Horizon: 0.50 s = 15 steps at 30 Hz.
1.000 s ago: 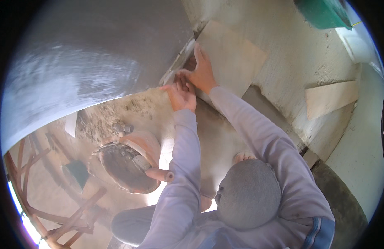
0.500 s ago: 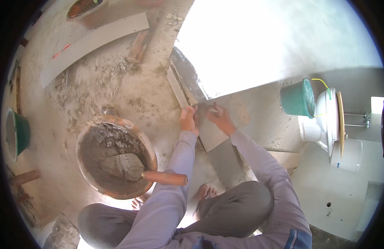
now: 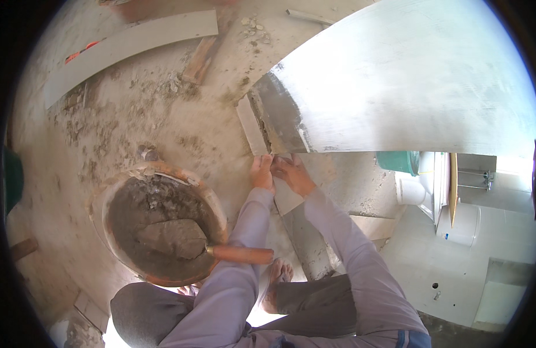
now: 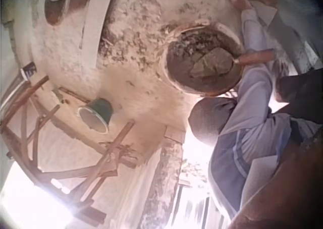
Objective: The person scoops cement from a bucket using a trowel and spreads it onto the back of a ceramic tile. They then place the tile onto the floor and press it into position, repeating the process for subsequent tiles.
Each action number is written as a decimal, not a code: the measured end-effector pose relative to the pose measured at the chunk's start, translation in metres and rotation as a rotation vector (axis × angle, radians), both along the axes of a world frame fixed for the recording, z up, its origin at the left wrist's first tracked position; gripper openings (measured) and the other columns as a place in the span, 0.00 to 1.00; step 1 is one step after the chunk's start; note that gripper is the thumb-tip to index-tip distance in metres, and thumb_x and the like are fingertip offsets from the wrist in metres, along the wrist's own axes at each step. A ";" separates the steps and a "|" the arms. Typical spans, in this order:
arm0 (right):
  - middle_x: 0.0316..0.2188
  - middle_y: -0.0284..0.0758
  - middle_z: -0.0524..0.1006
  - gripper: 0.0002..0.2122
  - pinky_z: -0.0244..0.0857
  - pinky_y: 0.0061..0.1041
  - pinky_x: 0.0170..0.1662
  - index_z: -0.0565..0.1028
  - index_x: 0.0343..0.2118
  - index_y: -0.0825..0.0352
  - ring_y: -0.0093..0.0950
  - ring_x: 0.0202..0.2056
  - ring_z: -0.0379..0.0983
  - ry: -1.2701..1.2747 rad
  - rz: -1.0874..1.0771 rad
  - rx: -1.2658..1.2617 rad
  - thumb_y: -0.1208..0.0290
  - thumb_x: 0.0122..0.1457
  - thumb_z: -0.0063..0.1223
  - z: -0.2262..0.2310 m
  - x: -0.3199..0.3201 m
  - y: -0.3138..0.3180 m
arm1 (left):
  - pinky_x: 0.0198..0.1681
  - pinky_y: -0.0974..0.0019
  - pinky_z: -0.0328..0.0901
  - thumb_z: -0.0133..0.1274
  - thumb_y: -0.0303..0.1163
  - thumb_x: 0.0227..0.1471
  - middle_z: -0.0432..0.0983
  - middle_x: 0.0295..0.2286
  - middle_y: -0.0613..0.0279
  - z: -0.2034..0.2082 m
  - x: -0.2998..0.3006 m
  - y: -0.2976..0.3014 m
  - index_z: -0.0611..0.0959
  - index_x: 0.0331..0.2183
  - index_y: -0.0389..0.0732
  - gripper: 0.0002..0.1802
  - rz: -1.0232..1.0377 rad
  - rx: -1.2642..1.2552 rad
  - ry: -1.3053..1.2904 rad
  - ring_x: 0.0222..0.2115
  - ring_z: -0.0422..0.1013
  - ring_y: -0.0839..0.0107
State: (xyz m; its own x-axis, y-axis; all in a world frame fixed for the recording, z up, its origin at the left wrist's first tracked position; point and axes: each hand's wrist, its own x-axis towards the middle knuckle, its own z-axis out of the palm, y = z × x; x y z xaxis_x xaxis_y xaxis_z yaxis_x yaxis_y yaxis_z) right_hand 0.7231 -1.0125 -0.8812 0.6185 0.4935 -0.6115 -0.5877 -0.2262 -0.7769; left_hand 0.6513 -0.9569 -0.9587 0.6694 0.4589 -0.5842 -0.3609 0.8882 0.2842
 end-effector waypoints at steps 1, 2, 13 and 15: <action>0.42 0.40 0.72 0.23 0.72 0.31 0.45 0.60 0.54 0.73 0.32 0.40 0.73 0.000 -0.042 0.014 0.76 0.57 0.54 -0.008 0.002 0.003 | 0.47 0.67 0.62 0.56 0.41 0.55 0.72 0.42 0.66 0.000 0.001 0.000 0.72 0.46 0.44 0.20 0.005 -0.007 -0.005 0.45 0.68 0.74; 0.42 0.40 0.72 0.20 0.71 0.32 0.44 0.61 0.51 0.71 0.32 0.41 0.73 -0.002 -0.055 0.069 0.77 0.58 0.52 -0.016 0.003 0.003 | 0.47 0.68 0.62 0.56 0.40 0.55 0.72 0.41 0.66 0.000 0.002 -0.002 0.72 0.45 0.43 0.19 0.034 -0.014 -0.007 0.45 0.68 0.74; 0.42 0.40 0.77 0.10 0.68 0.29 0.44 0.75 0.41 0.71 0.31 0.41 0.74 -0.345 0.225 0.070 0.81 0.60 0.43 -0.052 0.019 -0.010 | 0.44 0.70 0.63 0.55 0.37 0.57 0.73 0.38 0.68 0.016 0.005 0.001 0.74 0.42 0.44 0.13 0.098 -0.011 -0.055 0.38 0.68 0.76; 0.42 0.40 0.77 0.10 0.67 0.28 0.45 0.76 0.41 0.71 0.33 0.41 0.74 -0.150 0.053 0.125 0.82 0.58 0.43 -0.053 0.017 -0.009 | 0.44 0.71 0.63 0.55 0.37 0.56 0.72 0.38 0.69 0.017 0.003 0.000 0.74 0.42 0.44 0.13 0.076 -0.020 -0.019 0.38 0.68 0.76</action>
